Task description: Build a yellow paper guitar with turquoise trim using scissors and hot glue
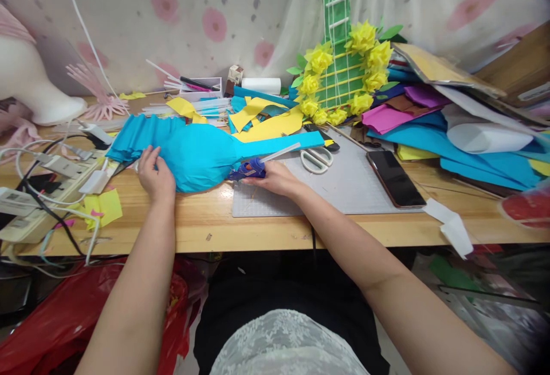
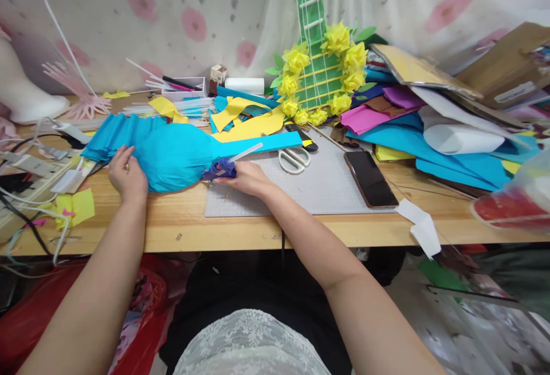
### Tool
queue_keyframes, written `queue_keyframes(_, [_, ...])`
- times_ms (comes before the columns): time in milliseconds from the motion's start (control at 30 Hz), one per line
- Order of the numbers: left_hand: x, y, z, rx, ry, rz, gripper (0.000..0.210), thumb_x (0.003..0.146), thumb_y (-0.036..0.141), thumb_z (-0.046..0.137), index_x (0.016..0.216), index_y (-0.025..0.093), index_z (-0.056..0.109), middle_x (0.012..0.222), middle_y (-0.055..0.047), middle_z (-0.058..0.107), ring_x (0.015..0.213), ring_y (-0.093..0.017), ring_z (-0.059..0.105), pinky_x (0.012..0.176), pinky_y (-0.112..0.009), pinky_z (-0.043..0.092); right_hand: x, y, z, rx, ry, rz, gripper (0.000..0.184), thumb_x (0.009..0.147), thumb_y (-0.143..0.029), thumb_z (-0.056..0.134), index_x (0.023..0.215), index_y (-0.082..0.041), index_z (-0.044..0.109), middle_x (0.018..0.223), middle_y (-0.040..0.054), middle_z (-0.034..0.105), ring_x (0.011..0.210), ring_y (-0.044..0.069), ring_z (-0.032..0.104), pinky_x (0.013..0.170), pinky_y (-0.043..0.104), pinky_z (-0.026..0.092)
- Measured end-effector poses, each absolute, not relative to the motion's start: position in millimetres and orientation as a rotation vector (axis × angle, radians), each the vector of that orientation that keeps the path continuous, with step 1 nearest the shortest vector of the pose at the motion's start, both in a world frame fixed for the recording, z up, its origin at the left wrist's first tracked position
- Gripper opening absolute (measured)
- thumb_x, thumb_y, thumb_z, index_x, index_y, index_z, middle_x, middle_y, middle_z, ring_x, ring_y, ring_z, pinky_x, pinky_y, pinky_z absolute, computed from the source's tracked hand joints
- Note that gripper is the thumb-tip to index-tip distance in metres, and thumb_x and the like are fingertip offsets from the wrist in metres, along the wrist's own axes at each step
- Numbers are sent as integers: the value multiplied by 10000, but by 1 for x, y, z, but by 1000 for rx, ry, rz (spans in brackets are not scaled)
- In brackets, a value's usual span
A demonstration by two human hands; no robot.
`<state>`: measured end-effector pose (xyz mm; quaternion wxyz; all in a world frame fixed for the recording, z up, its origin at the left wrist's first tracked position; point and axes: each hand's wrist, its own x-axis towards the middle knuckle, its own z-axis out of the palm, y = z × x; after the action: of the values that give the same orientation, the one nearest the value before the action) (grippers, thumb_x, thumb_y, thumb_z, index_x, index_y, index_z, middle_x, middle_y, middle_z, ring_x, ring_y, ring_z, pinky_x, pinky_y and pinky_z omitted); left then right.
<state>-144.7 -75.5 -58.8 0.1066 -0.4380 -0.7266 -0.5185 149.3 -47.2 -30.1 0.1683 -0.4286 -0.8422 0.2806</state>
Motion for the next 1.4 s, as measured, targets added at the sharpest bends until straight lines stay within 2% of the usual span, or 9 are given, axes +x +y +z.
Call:
queue_keyframes(167, [-145,-75,-60,-1274,-2128,-1516,322,810,87,453,1051,113,665,1211,-105,608,1192,-177,503,1049,-346,341,150,-47,-29,-1218,-2376,791,471,752,-585,577,1070,-244,648,991,44,692,848,199,617,641,247,382])
queue_keyframes(300, [-148,-74,-62,-1297,-2093,-1541,323,814,94,447,1057,80,659,1210,-133,601,1186,-188,503,1050,-346,338,151,-46,-28,-1257,-2378,791,455,747,-586,583,1006,-222,668,966,50,697,850,200,619,648,242,389])
queue_keyframes(467, [-149,-75,-63,-1294,-2083,-1565,323,813,90,450,1062,60,653,1209,-145,598,1178,-186,507,1048,-332,335,152,-45,-28,-1252,-2370,803,447,754,-579,580,1016,-227,664,993,44,694,870,197,617,676,239,399])
queue_keyframes(900, [-146,-76,-60,-1269,-2098,-1524,319,812,101,446,1052,99,657,1204,-108,609,1166,-170,517,1042,-329,342,150,-47,-28,-1212,-2371,815,444,748,-569,592,1018,-224,671,955,49,694,839,193,617,651,240,389])
queue_keyframes(1400, [-146,-77,-59,-1272,-2103,-1535,323,818,92,442,1064,88,650,1213,-118,602,1171,-175,510,1045,-343,335,157,-41,-33,-1257,-2324,784,437,745,-562,609,1032,-238,661,1013,59,691,892,218,623,720,267,427])
